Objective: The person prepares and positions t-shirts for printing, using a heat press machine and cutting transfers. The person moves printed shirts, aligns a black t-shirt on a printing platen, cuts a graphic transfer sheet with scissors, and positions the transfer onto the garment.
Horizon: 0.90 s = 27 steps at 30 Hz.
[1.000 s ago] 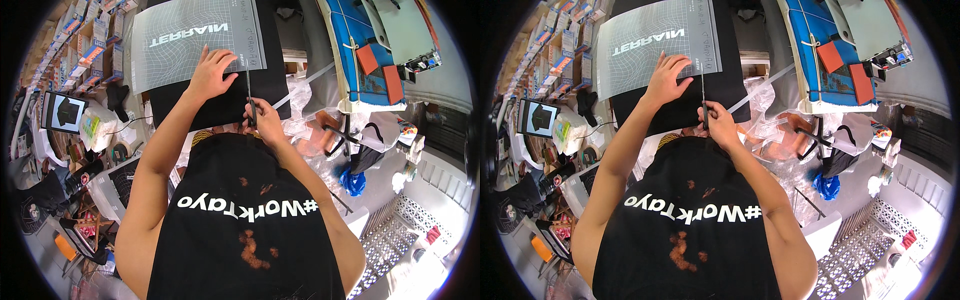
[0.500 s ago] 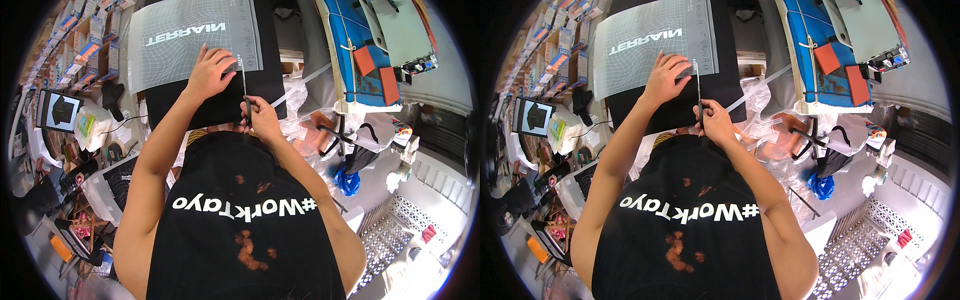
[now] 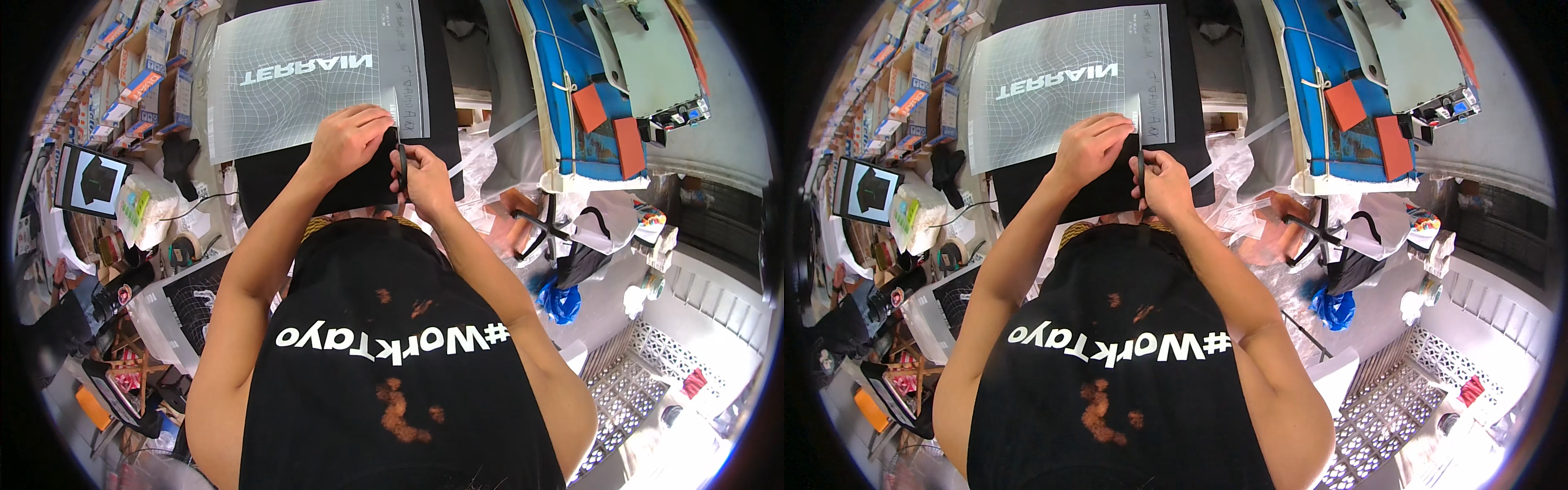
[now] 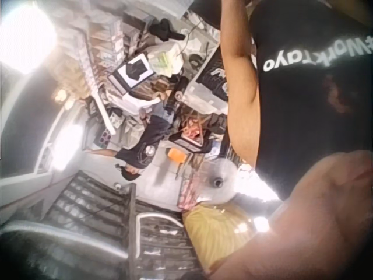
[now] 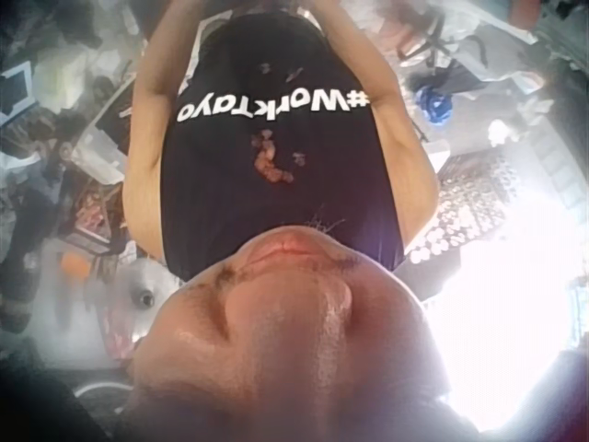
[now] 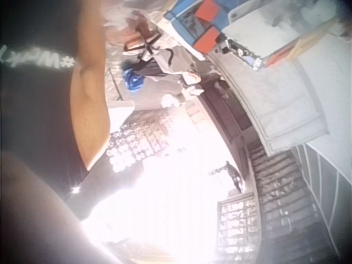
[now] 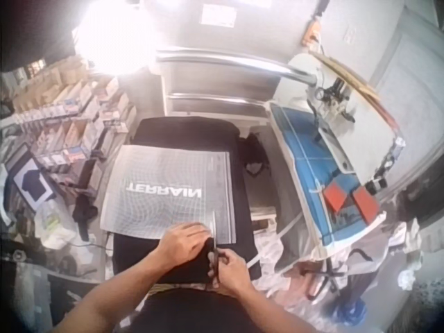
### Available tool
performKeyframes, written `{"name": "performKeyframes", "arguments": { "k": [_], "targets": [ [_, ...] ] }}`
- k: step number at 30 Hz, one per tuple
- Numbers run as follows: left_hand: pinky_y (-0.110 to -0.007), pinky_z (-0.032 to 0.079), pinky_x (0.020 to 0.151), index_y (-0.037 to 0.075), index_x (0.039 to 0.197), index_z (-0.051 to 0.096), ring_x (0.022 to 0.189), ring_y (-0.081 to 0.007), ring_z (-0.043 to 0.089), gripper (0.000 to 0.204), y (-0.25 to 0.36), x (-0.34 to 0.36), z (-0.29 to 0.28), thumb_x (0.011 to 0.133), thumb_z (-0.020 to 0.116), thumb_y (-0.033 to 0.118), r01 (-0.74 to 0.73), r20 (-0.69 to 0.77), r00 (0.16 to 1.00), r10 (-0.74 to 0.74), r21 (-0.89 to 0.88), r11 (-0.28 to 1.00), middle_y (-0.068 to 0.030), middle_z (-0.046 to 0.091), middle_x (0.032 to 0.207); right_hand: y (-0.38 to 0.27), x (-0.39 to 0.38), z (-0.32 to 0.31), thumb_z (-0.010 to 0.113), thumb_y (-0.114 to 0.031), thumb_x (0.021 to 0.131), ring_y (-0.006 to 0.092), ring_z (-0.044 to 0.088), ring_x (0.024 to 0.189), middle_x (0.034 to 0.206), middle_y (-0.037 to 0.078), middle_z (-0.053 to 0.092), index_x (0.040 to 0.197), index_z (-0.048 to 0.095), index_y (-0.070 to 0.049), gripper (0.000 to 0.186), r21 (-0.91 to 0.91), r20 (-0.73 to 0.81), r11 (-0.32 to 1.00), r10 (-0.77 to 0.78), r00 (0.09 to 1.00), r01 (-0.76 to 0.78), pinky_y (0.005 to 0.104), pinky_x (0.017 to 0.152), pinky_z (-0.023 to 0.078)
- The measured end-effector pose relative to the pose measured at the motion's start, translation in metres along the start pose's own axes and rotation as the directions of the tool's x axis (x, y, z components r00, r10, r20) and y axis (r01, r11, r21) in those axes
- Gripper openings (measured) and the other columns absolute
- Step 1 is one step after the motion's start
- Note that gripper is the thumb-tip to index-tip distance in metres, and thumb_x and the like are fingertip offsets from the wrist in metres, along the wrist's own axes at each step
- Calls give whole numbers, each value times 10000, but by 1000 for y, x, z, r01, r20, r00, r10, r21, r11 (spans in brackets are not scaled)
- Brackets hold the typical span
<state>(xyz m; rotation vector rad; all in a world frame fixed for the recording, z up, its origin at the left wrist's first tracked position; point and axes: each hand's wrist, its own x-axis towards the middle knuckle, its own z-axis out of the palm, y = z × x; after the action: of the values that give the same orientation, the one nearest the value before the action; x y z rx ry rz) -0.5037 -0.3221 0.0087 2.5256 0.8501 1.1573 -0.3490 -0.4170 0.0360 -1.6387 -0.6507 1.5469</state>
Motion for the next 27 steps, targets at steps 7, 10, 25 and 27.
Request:
{"name": "performKeyframes", "arguments": {
  "k": [7,10,25,27],
  "targets": [
    [-332,567,696,50,919,697,885,-224,701,169,18,1,-14,754,679,20,12,-55,998,-15,-48,999,-42,704,991,-15,25,2,663,-181,916,126,594,569,763,74,606,1161,581,52,348,67,-3,997,-31,1000,31,254,404,438],
    [-330,570,690,44,921,697,881,-228,703,172,24,0,-20,752,678,16,6,-71,997,-10,-59,998,-49,705,989,-18,28,2,607,-193,958,127,585,558,759,60,599,1058,603,12,228,-4,-11,999,-47,999,46,250,407,434],
    [-327,584,706,36,880,702,870,-234,712,134,48,2,-43,752,697,-2,-19,-135,991,11,-57,998,-67,707,947,-34,62,2,615,-171,935,120,581,558,755,74,623,1104,591,58,287,50,-24,995,-88,996,89,256,406,418],
    [-333,586,721,20,906,706,867,-245,713,169,51,1,-47,748,689,-36,-12,-115,993,3,-78,997,-83,714,954,-41,66,4,629,-178,929,121,583,563,755,75,623,1117,593,61,306,33,-40,996,-83,996,85,257,408,418]
  ]
}}
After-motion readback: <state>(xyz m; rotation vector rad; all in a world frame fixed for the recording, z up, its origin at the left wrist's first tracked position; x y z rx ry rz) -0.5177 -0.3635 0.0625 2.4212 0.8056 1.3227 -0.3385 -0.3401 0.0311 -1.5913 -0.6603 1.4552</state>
